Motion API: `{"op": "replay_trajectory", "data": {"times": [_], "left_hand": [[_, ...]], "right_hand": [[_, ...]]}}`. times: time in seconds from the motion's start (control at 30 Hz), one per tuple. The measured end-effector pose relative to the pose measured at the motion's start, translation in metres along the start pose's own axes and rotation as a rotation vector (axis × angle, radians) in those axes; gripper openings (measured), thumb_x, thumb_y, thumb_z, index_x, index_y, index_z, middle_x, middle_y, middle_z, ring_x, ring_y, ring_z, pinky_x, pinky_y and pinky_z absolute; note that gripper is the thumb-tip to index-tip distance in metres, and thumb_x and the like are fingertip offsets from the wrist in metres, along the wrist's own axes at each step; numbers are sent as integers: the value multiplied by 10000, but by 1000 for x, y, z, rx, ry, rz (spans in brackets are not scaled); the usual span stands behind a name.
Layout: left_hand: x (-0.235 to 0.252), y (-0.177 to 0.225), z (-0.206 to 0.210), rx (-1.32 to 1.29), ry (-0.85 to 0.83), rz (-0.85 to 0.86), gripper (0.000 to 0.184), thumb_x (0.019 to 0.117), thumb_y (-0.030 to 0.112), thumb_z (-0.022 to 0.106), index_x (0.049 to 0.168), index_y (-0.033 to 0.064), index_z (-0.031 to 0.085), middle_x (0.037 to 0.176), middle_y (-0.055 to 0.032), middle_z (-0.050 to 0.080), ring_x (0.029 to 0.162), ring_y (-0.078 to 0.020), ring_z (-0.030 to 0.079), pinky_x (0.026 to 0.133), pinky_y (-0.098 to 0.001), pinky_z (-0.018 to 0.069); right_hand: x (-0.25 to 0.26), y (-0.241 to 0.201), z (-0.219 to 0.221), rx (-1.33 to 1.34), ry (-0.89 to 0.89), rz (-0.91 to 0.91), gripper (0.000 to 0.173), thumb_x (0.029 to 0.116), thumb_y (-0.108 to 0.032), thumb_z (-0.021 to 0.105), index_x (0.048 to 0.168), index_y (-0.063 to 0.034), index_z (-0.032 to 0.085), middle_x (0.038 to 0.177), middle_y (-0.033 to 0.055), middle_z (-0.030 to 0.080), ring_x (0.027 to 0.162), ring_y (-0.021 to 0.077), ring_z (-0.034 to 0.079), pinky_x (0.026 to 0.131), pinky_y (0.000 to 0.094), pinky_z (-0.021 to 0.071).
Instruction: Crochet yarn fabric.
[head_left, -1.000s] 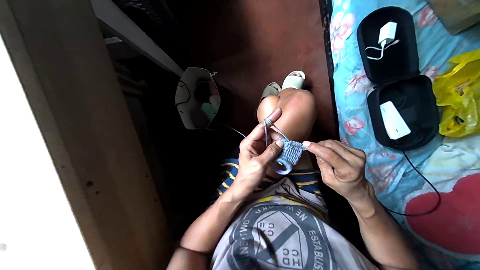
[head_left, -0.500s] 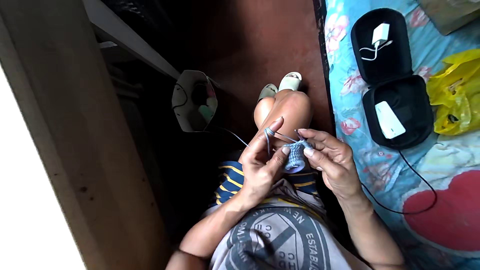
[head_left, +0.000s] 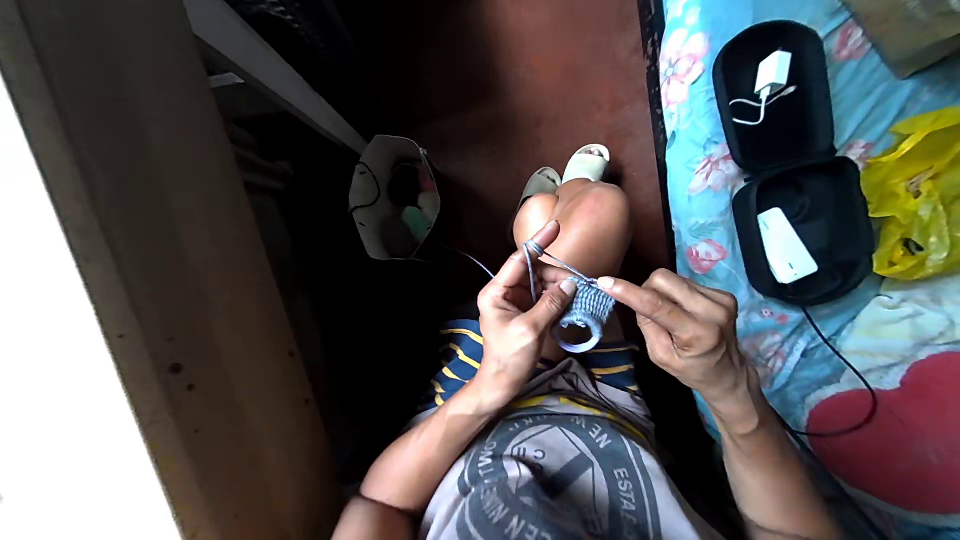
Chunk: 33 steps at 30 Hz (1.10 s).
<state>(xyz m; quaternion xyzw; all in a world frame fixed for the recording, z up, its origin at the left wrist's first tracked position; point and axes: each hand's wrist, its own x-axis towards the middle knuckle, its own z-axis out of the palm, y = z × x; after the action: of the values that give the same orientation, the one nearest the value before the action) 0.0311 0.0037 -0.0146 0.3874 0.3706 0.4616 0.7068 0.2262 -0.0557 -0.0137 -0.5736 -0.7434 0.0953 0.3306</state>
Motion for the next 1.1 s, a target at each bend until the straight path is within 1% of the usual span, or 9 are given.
{"op": "replay_trajectory", "data": {"times": [0.27,0.63,0.73,0.8,0.87,0.9,0.97,1.03,1.1], "left_hand": [[-1,-3,0,33,19,25,566,883,-122,613,1431,-8,534,896,-27,741,760,-76,692,725,-242,590],[3,-3,-3,-62,6,-125,579,894,-104,632,1448,37,540,817,-49,719,697,-82,672,702,-243,581],[4,-4,-4,-42,-15,-128,620,884,-111,633,1473,39,510,835,-44,725,708,-81,676,710,-246,584],[1,-5,-3,51,-41,-66,679,868,-116,634,1506,36,458,886,-36,732,746,-85,688,722,-251,593],[-2,-10,-1,240,-74,121,684,875,-90,643,1514,-22,409,943,-28,732,789,-79,696,747,-259,604],[-3,-17,-2,341,-84,266,646,885,-68,649,1491,-58,427,972,-54,732,809,-91,704,765,-278,613],[-2,-33,-4,490,-88,529,523,920,-26,644,1424,-42,507,950,-111,724,808,-126,710,770,-311,615],[-2,-45,-4,538,-88,658,406,949,11,623,1350,31,562,909,-104,692,804,-141,684,765,-306,591],[-4,-47,-2,440,-78,627,401,954,10,631,1346,77,578,938,-74,708,841,-124,688,795,-297,588]], "right_hand": [[-3,-4,4,-158,5,-24,361,971,-38,556,1210,-189,781,693,92,545,587,213,532,503,316,384],[-6,0,11,-125,42,-59,349,964,-38,568,1195,-189,783,701,91,549,601,209,535,516,311,391],[-5,1,13,-29,48,-16,321,973,-41,578,1182,-166,787,697,85,553,601,183,532,525,292,400],[-5,1,14,74,47,29,304,973,-37,580,1169,-138,789,697,74,557,600,146,526,533,263,407],[-5,-3,15,118,43,66,296,976,-46,577,1162,-133,790,709,74,570,612,129,533,547,245,417],[-5,-7,17,131,54,86,296,970,-45,577,1155,-127,794,709,72,573,608,119,529,546,239,414],[-2,-19,22,230,75,190,297,959,-35,576,1158,-91,789,747,63,608,630,79,542,569,209,435],[4,-32,20,555,35,412,290,970,-15,580,1217,-30,732,906,26,702,725,-4,613,658,139,528],[10,-36,20,952,29,615,334,955,7,561,1273,-27,658,886,-10,692,657,-10,565,587,143,471]]}}
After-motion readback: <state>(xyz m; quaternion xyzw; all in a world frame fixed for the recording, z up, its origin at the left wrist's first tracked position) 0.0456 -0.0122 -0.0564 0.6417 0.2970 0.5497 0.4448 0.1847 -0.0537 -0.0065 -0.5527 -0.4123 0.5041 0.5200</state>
